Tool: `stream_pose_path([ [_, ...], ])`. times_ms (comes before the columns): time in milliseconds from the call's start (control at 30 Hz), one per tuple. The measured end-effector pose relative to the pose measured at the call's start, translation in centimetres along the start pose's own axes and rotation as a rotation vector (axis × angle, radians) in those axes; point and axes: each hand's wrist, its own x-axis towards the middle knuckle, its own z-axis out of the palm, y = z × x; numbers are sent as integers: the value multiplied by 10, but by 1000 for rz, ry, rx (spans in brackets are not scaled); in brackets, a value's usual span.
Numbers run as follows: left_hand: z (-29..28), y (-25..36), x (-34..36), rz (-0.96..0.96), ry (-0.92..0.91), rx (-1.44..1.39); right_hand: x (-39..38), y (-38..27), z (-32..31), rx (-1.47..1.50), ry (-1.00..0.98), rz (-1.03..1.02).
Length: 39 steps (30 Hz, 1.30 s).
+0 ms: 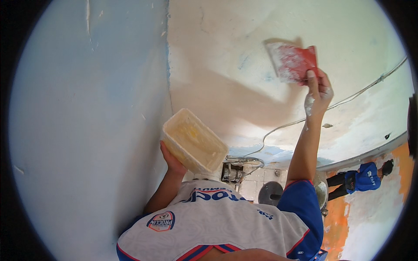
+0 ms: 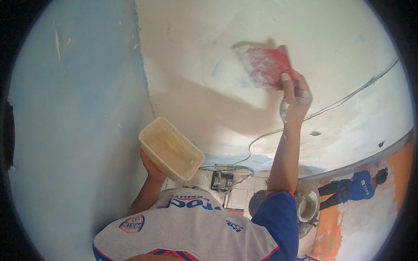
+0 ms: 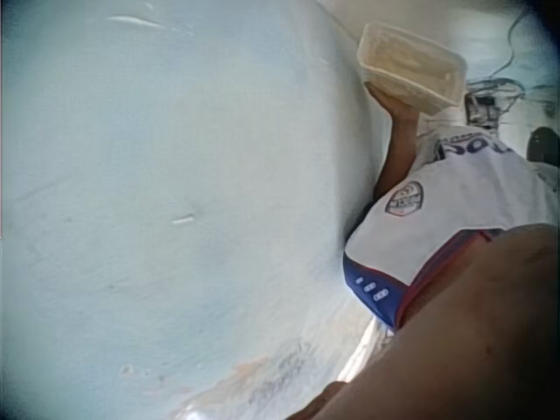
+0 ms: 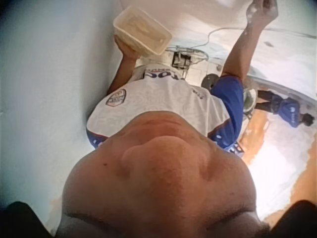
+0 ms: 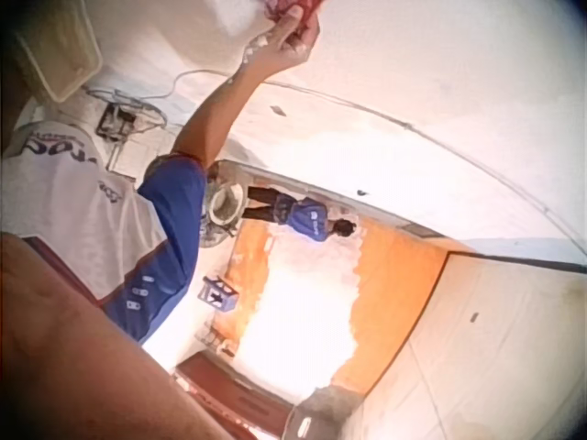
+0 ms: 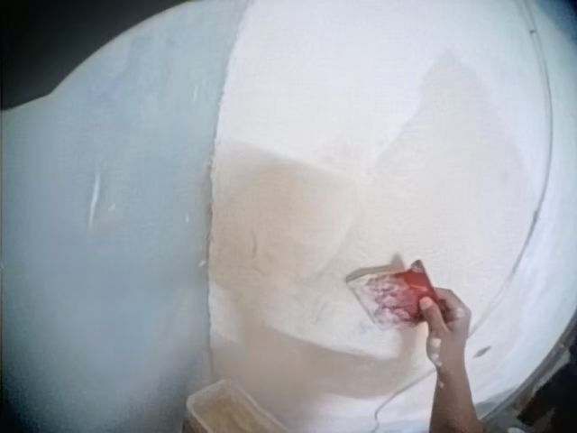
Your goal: The person mixes plaster in a container and applies it to a wall using a putty knife.
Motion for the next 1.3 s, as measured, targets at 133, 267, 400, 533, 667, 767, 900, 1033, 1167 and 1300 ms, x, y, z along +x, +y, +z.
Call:
stream_pose_path([
  [133, -2, -1, 2, 12, 14, 0, -12, 11, 15, -319, -307, 45],
  [267, -3, -1, 0, 18, 25, -11, 8, -9, 9, -7, 40, 13],
  [400, -1, -1, -1, 15, 14, -16, -2, -3, 6, -110, -185, 110],
  [533, 4, 0, -3, 37, 6, 5, 4, -4, 22, -401, -282, -104],
  [667, 4, -1, -8, 5, 28, -23, 18, -37, 5, -70, 69, -101],
  [767, 6, -1, -8, 5, 49, -8, 4, -31, 10, -345, -330, 44],
  [900, 8, -3, -8, -9, 48, -10, 23, -9, 9, -402, -291, -98],
  [1033, 7, -5, -9, -31, 10, -53, 27, -36, -1, -57, -25, 5],
  [1167, 10, -6, -9, -9, 59, -12, -1, -8, 21, -514, -467, -167],
  [1300, 5, -9, -9, -16, 60, 1, 17, -6, 11, -185, 22, -23],
])
